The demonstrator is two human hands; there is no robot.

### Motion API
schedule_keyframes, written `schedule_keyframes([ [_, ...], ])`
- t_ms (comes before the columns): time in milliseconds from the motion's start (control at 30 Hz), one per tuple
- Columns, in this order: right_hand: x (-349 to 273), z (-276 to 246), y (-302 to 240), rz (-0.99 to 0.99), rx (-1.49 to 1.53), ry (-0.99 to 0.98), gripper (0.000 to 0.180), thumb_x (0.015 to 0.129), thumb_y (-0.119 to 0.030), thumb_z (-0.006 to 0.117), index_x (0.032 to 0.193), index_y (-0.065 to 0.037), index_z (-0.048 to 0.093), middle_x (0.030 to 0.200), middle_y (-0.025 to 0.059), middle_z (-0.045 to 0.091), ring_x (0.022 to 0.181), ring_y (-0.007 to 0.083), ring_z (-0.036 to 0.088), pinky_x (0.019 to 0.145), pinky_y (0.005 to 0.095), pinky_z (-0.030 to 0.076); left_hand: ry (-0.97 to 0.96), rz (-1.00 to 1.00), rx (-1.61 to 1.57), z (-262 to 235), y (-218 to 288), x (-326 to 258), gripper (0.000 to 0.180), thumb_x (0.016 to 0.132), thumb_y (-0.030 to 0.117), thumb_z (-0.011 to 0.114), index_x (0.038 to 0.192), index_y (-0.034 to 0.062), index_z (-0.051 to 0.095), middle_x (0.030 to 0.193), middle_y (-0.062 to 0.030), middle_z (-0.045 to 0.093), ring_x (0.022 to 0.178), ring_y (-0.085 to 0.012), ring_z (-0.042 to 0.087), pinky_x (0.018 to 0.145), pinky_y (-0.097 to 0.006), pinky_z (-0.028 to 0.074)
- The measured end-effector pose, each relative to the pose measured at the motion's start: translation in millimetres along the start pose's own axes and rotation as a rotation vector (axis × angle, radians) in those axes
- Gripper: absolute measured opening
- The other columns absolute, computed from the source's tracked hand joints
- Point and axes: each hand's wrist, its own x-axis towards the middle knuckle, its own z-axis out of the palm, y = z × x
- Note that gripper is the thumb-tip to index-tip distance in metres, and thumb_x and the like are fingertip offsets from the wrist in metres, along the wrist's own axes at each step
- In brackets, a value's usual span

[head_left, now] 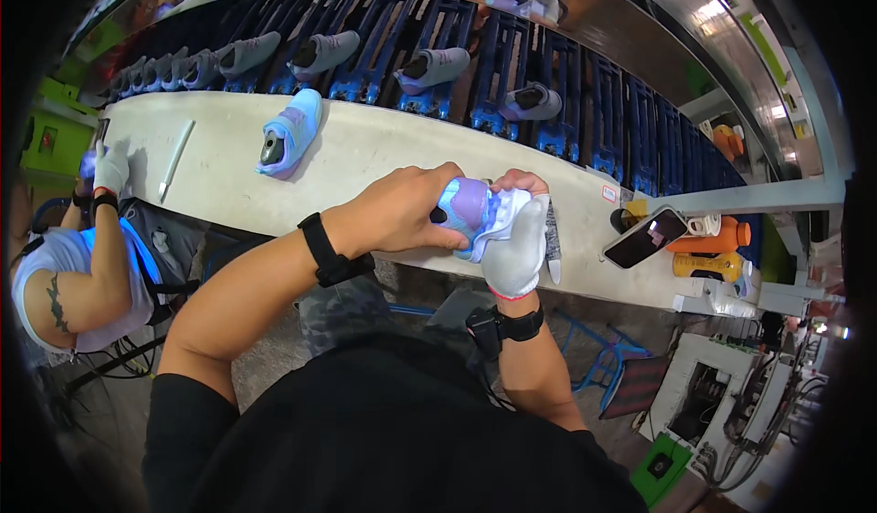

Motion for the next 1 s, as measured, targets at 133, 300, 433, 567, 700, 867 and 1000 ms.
schedule_keyframes([
  [133, 3, 3, -14, 0.05, -0.191, -0.047, 0.05, 0.118, -0.051, 0.051, 0.138, -0.005, 0.05, 0.124, 0.0068, 0.053, 0.112, 0.0166, 0.057, 0.105, 0.0367, 0.049, -0.063, 0.027, 0.055, -4, 7, 14, 0.067, 0.082, 0.039, 0.095, 0.126, -0.0001, 0.062, 0.101, -0.0246, 0.078, 0.089, -0.0472, 0.076, 0.079, -0.053, 0.058],
  [300, 2, -16, -22, 0.163, -0.06, 0.017, 0.06, 0.12, -0.056, 0.038, 0.149, -0.006, 0.051, 0.133, 0.0106, 0.057, 0.13, 0.0224, 0.057, 0.113, 0.0381, 0.048, -0.033, 0.16, 0.258, 4, 33, 26, 0.063, 0.083, 0.036, 0.092, 0.122, -0.003, 0.061, 0.09, -0.0202, 0.077, 0.084, -0.0454, 0.076, 0.075, -0.054, 0.059],
  [433, 9, -9, -38, 0.22, -0.177, 0.078, 0.056, 0.121, -0.039, 0.038, 0.154, 0.003, 0.054, 0.155, 0.0165, 0.059, 0.144, 0.0285, 0.056, 0.118, 0.0398, 0.046, 0.03, 0.276, 0.353, 14, 41, 27, 0.064, 0.083, 0.035, 0.092, 0.12, -0.0071, 0.061, 0.083, -0.0188, 0.075, 0.083, -0.0432, 0.077, 0.073, -0.051, 0.06],
  [567, 22, -8, -61, 0.149, -0.512, -0.157, 0.044, 0.118, -0.021, 0.039, 0.142, 0.005, 0.066, 0.133, 0.0152, 0.073, 0.125, 0.0251, 0.066, 0.115, 0.0361, 0.047, 0.086, 0.26, 0.387, 19, 41, 31, 0.073, 0.08, 0.041, 0.094, 0.125, -0.006, 0.062, 0.08, -0.0188, 0.075, 0.081, -0.0425, 0.077, 0.073, -0.05, 0.06],
  [700, 17, -18, -69, 0.201, -0.695, -0.166, 0.046, 0.119, -0.024, 0.04, 0.146, 0.005, 0.063, 0.144, 0.0183, 0.069, 0.131, 0.0255, 0.064, 0.115, 0.0378, 0.048, 0.076, 0.224, 0.336, 21, 49, 36, 0.076, 0.079, 0.047, 0.094, 0.132, 0.0003, 0.063, 0.081, -0.015, 0.076, 0.08, -0.0415, 0.077, 0.072, -0.05, 0.06],
  [867, -28, 1, -80, 0.109, -0.505, -0.13, 0.057, 0.117, -0.034, 0.055, 0.159, 0.005, 0.053, 0.157, 0.0234, 0.061, 0.146, 0.0285, 0.058, 0.124, 0.0429, 0.043, -0.004, 0.45, 0.287, 1, 32, 19, 0.076, 0.077, 0.049, 0.093, 0.134, 0.0077, 0.065, 0.109, -0.0122, 0.078, 0.1, -0.0373, 0.077, 0.083, -0.048, 0.061],
  [1000, -81, -15, -33, 0.08, -0.636, -0.132, 0.074, 0.092, -0.021, 0.09, 0.155, 0.0, 0.058, 0.142, 0.0214, 0.072, 0.129, 0.0367, 0.072, 0.111, 0.0464, 0.056, -0.057, 0.233, 0.235, -30, 59, -44, 0.096, 0.067, 0.036, 0.101, 0.147, 0.0055, 0.058, 0.147, -0.0181, 0.06, 0.123, -0.0436, 0.068, 0.101, -0.051, 0.059],
])
